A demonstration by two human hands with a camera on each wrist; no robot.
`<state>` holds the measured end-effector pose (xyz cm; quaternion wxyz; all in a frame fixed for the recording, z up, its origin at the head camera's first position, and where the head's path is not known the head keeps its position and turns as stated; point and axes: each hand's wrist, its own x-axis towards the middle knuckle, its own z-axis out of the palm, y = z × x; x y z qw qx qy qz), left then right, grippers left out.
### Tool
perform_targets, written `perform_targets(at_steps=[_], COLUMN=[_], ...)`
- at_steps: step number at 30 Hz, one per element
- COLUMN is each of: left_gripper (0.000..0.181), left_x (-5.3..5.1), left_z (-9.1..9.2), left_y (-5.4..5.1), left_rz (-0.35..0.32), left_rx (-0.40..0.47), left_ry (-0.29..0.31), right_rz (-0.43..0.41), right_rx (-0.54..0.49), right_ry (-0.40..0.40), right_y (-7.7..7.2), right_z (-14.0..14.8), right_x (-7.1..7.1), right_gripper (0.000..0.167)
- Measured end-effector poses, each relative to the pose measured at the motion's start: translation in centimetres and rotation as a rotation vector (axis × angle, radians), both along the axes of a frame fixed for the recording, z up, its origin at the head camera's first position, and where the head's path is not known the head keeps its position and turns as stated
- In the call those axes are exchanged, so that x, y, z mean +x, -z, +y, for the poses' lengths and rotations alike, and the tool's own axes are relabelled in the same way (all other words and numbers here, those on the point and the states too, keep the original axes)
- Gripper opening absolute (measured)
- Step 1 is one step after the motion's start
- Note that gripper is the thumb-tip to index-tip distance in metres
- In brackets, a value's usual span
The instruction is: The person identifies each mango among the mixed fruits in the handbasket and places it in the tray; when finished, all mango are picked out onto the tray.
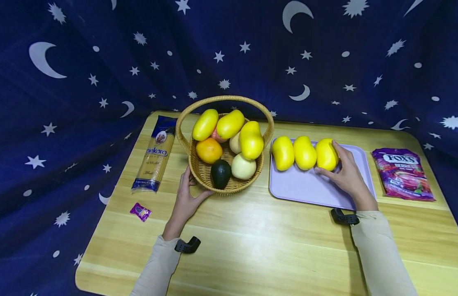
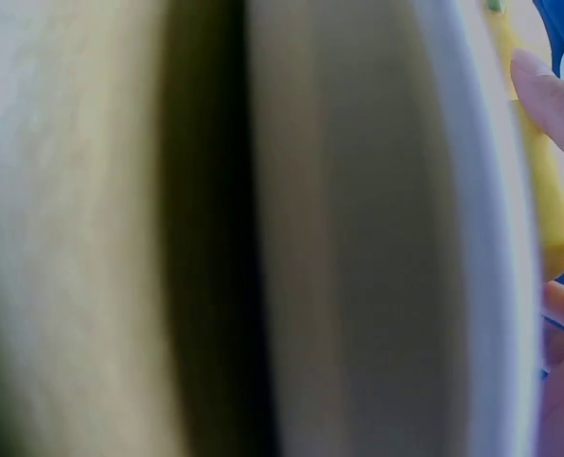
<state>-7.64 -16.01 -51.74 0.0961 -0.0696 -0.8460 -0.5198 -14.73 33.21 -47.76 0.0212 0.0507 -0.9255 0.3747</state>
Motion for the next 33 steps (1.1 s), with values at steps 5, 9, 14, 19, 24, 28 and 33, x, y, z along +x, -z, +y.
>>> perform_targets(at_steps=[5, 9, 14, 19, 24, 28, 33], left_gripper=[0.112, 0.112, 0.111, 0.111, 0.111, 0.112, 0.111], left_x=[0.0, -0.1, 0.0, 0.0, 0.0, 0.0, -0.1], left_z=[0.0, -0.1, 0.0, 0.0, 0.0, -0.1, -0.1], left_y=[0.0, 0.1, 0.2, 0.1, 0.1, 0.3, 0.3], left_rz=[0.002, 0.003, -0.013, -0.028, -0.032, -0.027, -0.010], left_rx=[-0.003, 0.001, 0.019, 0.048, 0.048, 0.028, 0.025], left_ry=[-0.002, -0.001, -0.007, -0.008, -0.008, -0.009, -0.004], right_rz=[-0.010, 0.015, 0.042, 0.035, 0.081, 0.215, 0.417], right_rx=[-0.005, 0.000, -0.012, -0.008, 0.046, 0.055, -0.034], right_ry=[0.010, 0.008, -0.002, 0.010, 0.067, 0.094, -0.008], right_y=[-0.1, -0.1, 0.0, 0.1, -0.3, -1.2, -3.1], right_z=[0.0, 0.0, -0.2, -0.1, -0.4, -1.6, -4.5], right_x=[0.0, 0.1, 0.2, 0.5, 0.9, 1.4, 1.8], right_gripper=[0.107, 0.103, 0.095, 0.094, 0.093, 0.088, 0.078])
